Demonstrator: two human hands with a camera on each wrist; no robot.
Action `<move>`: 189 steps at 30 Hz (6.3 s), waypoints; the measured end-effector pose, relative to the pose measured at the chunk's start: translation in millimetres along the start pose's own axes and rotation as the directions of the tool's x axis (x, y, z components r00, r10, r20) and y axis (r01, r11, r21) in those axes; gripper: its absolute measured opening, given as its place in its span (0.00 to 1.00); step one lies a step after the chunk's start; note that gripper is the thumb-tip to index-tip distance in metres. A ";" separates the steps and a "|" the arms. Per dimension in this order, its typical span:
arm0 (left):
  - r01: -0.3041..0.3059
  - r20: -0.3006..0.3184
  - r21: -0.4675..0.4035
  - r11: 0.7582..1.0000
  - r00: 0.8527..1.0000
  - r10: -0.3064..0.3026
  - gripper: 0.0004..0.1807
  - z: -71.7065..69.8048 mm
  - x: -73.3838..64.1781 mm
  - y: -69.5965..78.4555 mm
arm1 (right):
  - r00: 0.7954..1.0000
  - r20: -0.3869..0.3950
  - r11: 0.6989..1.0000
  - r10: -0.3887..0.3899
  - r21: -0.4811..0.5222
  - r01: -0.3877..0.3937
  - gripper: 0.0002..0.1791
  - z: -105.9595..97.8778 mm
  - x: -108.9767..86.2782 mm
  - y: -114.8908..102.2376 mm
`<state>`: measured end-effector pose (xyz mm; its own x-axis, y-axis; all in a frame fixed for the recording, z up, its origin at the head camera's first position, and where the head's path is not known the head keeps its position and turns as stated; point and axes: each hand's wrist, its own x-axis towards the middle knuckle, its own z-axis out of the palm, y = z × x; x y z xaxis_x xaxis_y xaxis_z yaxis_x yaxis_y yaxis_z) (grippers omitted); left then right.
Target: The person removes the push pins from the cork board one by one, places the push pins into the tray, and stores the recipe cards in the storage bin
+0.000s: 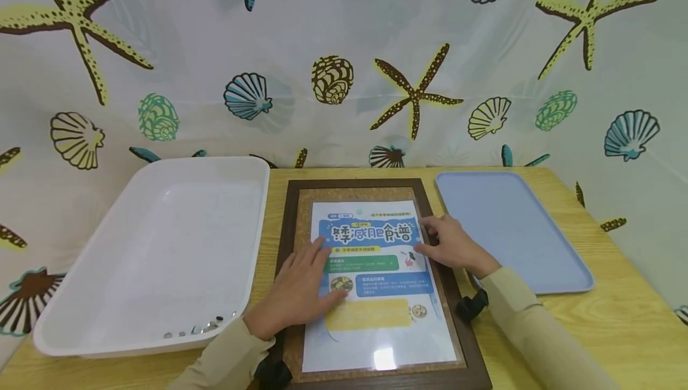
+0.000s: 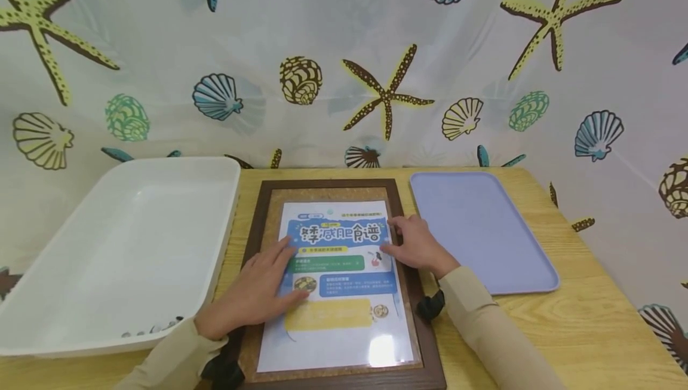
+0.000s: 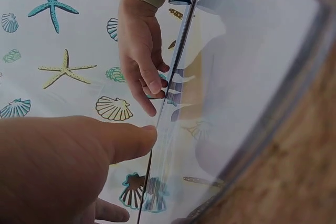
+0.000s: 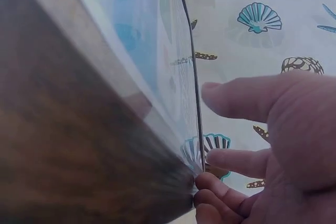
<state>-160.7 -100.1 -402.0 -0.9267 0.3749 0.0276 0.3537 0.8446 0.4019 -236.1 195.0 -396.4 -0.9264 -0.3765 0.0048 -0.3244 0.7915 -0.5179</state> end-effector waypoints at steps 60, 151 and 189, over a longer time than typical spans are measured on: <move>0.364 -0.024 -0.605 0.708 0.880 -0.474 0.22 -4.2 20.6 -4.7 | 0.992 0.092 0.996 0.086 -0.041 -0.082 0.41 0.5 2.0 7.7; 0.357 -0.120 -0.433 0.828 0.887 -0.445 0.21 0.2 21.1 -3.6 | 0.995 0.052 0.997 0.081 -0.006 -0.081 0.03 40.5 116.0 -65.1; 0.356 -0.119 -0.405 0.842 0.893 -0.435 0.21 1.0 22.7 -5.3 | 0.986 -0.061 0.988 0.152 0.022 -0.151 0.08 -34.3 37.6 22.8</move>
<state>-183.5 -95.8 -404.5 -0.9961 -0.0782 -0.0408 -0.0836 0.6900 0.7189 -284.8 215.4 -378.7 -0.9749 -0.2217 -0.0221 -0.1764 0.8284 -0.5316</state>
